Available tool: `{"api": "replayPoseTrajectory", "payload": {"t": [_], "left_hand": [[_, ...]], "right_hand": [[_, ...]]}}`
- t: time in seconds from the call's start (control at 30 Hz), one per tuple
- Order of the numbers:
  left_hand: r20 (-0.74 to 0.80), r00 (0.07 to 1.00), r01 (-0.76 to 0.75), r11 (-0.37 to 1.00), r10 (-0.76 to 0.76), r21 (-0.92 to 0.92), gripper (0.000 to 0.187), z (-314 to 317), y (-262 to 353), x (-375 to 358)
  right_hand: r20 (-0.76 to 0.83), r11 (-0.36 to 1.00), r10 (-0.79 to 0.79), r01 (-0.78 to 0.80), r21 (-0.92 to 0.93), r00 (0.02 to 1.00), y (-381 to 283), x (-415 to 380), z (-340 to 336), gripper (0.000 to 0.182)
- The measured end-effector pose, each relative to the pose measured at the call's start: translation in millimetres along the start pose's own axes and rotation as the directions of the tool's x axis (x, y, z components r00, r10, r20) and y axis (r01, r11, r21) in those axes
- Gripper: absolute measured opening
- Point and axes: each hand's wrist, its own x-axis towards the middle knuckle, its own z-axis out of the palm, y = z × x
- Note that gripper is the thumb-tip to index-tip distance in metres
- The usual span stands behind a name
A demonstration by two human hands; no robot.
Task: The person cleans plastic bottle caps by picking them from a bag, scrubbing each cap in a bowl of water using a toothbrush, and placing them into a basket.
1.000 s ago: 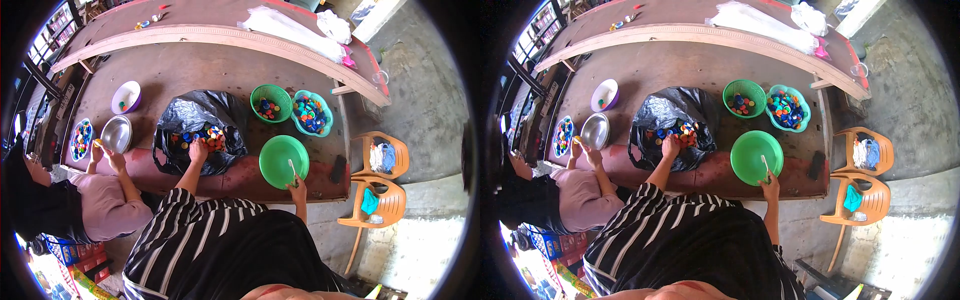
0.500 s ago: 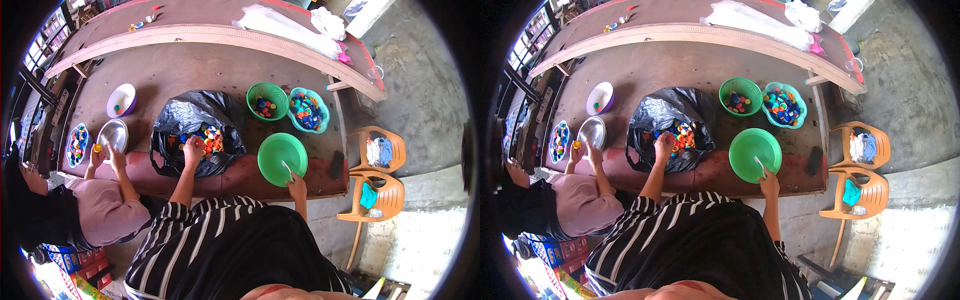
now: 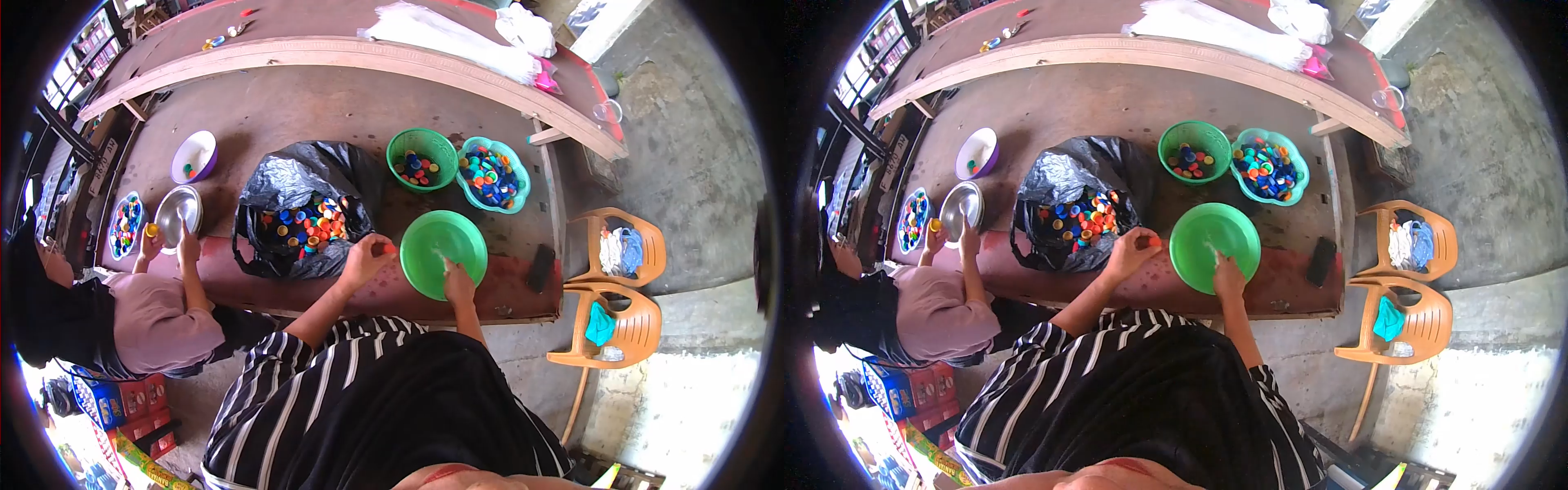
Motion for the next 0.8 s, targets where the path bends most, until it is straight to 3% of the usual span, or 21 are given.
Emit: {"api": "replayPoseTrajectory", "payload": {"t": [0.07, 0.17, 0.27, 0.3, 0.43, 0.53, 0.63, 0.73, 0.8], "left_hand": [[0.034, 0.999, 0.002, 1.000, -0.002, -0.012, 0.028, 29, -6, 6], [0.058, 0.997, 0.047, 0.997, -0.051, 0.064, 0.029, 61, -9, 14], [0.027, 0.999, 0.039, 0.999, -0.040, 0.036, 0.031, 87, -36, 21], [0.017, 0.999, 0.051, 0.998, -0.051, 0.021, 0.031, 93, -36, 22], [0.032, 0.992, 0.124, 0.992, -0.123, -0.038, 0.032, 110, -35, 21], [0.019, 0.990, 0.136, 0.987, -0.138, 0.082, 0.034, 115, -33, 21], [0.024, 0.997, 0.077, 0.997, -0.077, -0.013, 0.034, 123, -42, 20], [0.023, 0.980, 0.198, 0.976, -0.196, -0.087, 0.029, 130, -49, 14], [0.096, 0.943, 0.332, 0.868, -0.320, -0.369, 0.026, 130, -60, 15]], "right_hand": [[0.061, 0.997, -0.079, 0.080, -0.016, 0.995, 12, -2, -4, 0.041], [-0.022, 0.985, -0.097, 0.099, 0.143, 0.995, -5, -22, -38, 0.040], [-0.205, 0.903, -0.271, 0.322, 0.285, 0.941, -8, -42, -52, 0.039], [-0.193, 0.882, -0.322, 0.368, 0.295, 0.927, -7, -47, -57, 0.040], [-0.145, 0.946, -0.254, 0.277, 0.170, 0.956, 22, -43, -55, 0.042], [-0.164, 0.863, -0.367, 0.401, 0.306, 0.915, 20, -44, -72, 0.042], [-0.097, 0.911, -0.345, 0.358, 0.204, 0.934, 27, -37, -70, 0.042], [0.033, 0.987, -0.162, 0.160, 0.032, 0.986, 25, -17, -70, 0.042], [-0.046, 0.963, -0.268, 0.267, -0.025, 0.962, 35, -2, -53, 0.041]]}}
